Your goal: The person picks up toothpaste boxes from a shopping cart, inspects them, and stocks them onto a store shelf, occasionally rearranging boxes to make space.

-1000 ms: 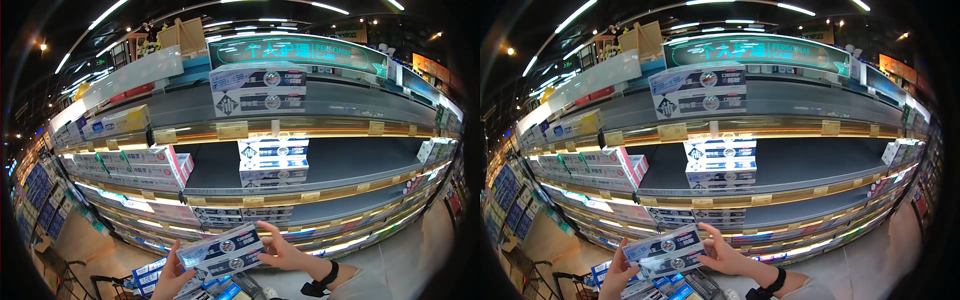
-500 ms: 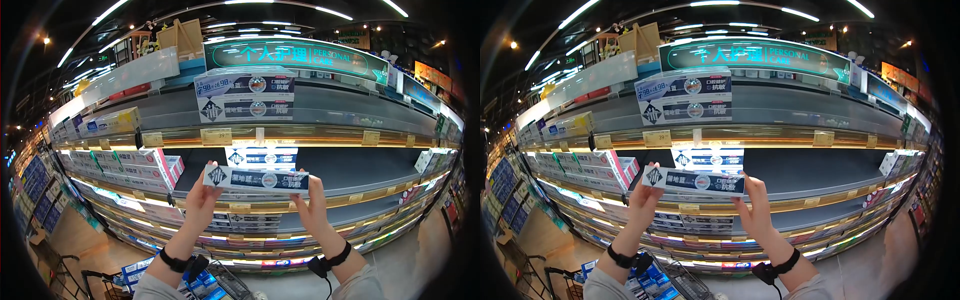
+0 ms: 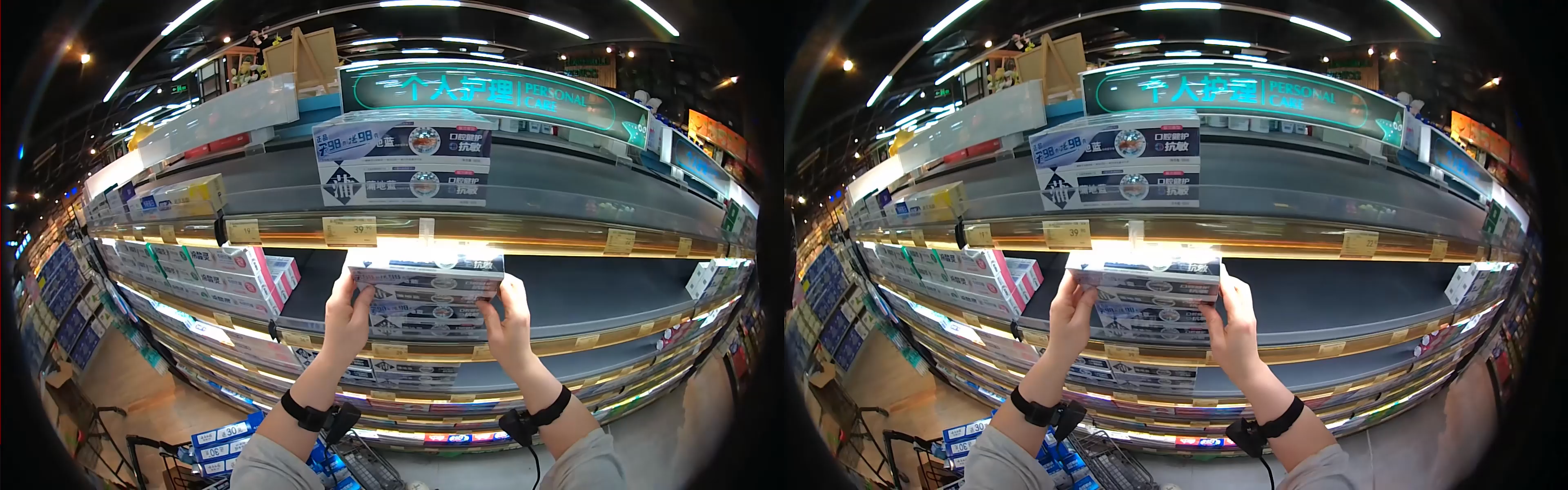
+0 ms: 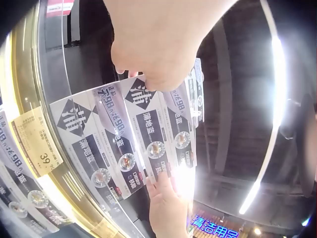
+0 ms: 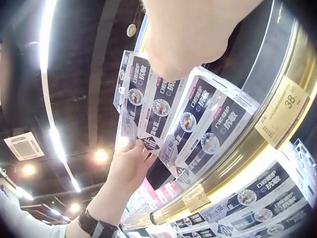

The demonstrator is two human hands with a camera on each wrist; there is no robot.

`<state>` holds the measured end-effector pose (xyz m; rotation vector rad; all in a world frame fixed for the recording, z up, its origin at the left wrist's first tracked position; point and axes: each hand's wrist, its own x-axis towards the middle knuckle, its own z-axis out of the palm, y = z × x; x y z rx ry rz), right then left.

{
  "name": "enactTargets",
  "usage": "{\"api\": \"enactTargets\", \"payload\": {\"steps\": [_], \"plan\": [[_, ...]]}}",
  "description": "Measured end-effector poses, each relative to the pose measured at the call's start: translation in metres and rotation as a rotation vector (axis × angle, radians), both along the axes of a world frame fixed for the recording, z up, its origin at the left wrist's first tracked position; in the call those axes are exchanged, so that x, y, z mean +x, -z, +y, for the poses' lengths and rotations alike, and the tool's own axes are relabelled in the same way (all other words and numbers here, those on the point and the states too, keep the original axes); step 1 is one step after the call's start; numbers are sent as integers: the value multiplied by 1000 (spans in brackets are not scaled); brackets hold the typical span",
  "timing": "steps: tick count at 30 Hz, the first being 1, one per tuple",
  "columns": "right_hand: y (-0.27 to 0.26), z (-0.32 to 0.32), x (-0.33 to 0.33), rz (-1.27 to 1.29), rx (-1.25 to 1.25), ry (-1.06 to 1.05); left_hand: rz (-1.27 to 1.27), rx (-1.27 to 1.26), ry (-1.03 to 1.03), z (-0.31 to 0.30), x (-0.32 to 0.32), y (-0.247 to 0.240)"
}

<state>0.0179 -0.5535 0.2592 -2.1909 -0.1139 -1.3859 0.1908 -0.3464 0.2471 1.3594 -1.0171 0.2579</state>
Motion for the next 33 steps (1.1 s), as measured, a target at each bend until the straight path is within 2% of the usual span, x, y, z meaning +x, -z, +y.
{"api": "enactTargets", "payload": {"steps": [2,6,7,8,9,11,13,16,23,31,33], "plan": [[1,-1,1,48,-44,38,-36,33,-71,-2,1,-1],[3,0,5,63,1,43,141,2,42,-8,-2,-10],[5,-2,9,68,-7,104,182,10,60,-10,2,-9],[7,-3,13,70,-15,166,204,-69,177,-15,8,-5],[8,-5,16,68,-16,165,202,-71,176,-16,8,-4],[11,-8,21,16,44,21,196,-30,145,-15,7,-1],[15,-12,25,29,-10,7,198,7,217,-12,6,0],[12,-5,23,160,349,-374,111,71,192,-11,7,7],[12,-15,25,240,368,-375,121,145,222,-11,17,13],[22,-12,31,216,456,-413,156,49,260,-16,12,14],[28,-14,37,122,356,-371,162,48,280,-16,12,15]]}}
